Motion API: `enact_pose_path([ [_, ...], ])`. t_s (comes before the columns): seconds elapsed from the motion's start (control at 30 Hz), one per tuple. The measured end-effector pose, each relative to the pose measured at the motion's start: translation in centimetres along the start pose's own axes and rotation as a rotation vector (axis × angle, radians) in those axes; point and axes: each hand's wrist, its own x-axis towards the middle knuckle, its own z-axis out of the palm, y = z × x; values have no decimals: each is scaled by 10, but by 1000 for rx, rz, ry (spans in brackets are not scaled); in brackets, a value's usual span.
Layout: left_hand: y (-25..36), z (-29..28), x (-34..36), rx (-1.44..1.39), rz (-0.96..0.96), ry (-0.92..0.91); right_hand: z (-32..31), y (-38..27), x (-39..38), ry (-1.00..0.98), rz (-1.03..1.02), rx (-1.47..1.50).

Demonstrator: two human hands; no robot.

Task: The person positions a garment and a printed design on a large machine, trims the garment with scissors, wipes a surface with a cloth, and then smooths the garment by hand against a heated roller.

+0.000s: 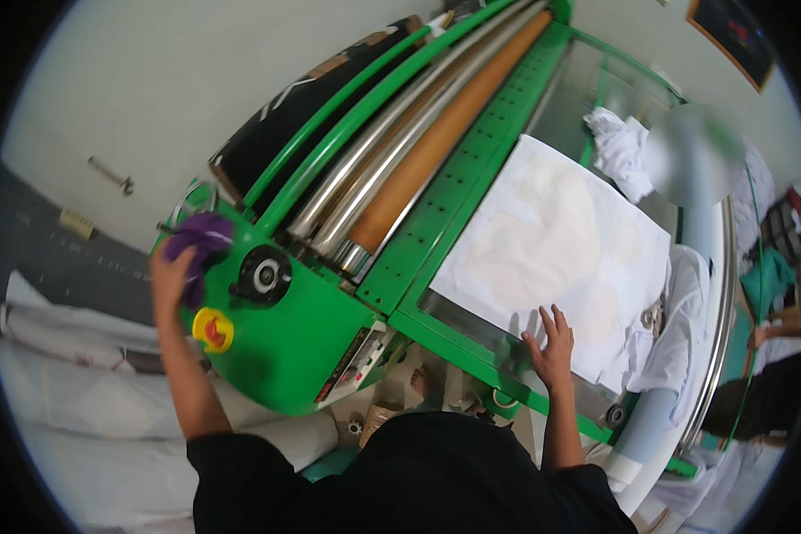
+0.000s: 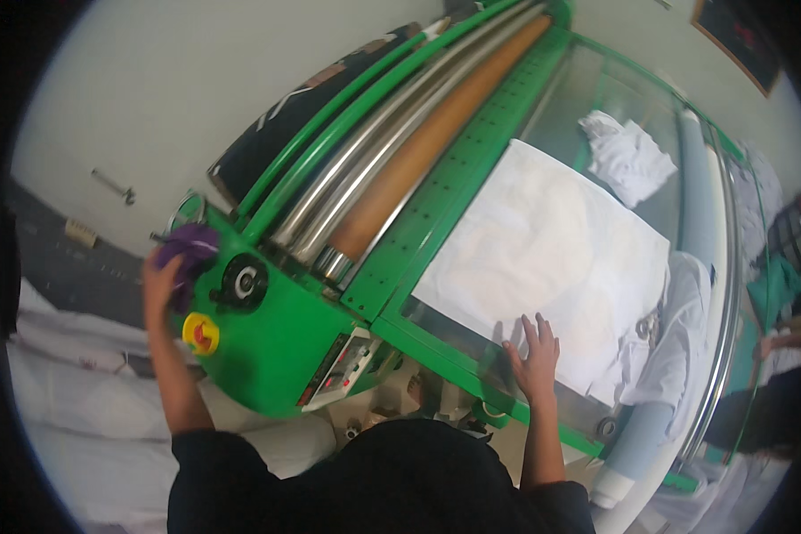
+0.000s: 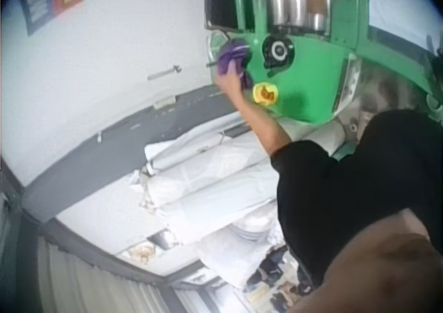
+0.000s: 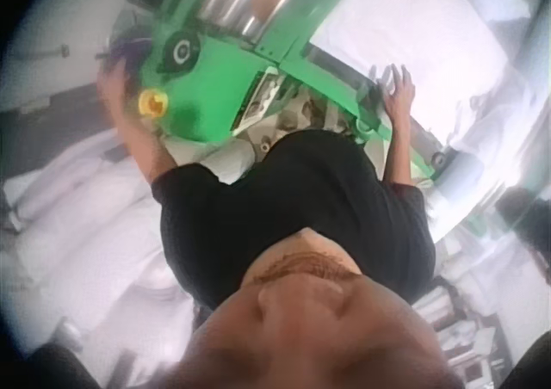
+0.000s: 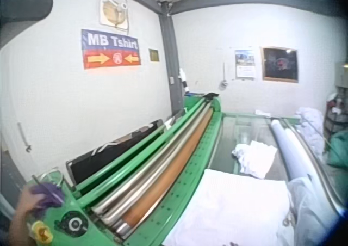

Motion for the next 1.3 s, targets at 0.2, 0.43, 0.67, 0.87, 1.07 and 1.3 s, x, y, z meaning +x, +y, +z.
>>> enact_pose_path([
  [0.2,176,-6,-114,-372,187,-246,-49,-135,32,-314,-52,787],
  [0.43,174,232,-227,-160,382,-787,34,-205,10,-510,271,1492],
  [0.67,151,120,-245,-641,245,-845,55,-165,79,-580,481,1548],
  [0.87,94,16,-290,-860,-114,-281,60,-180,155,-727,307,1646],
  [1.07,16,38,-284,-381,-445,806,173,-156,228,-184,87,1081],
  [1.3,18,101,-278,-138,-483,599,225,-147,218,-303,-208,-300],
])
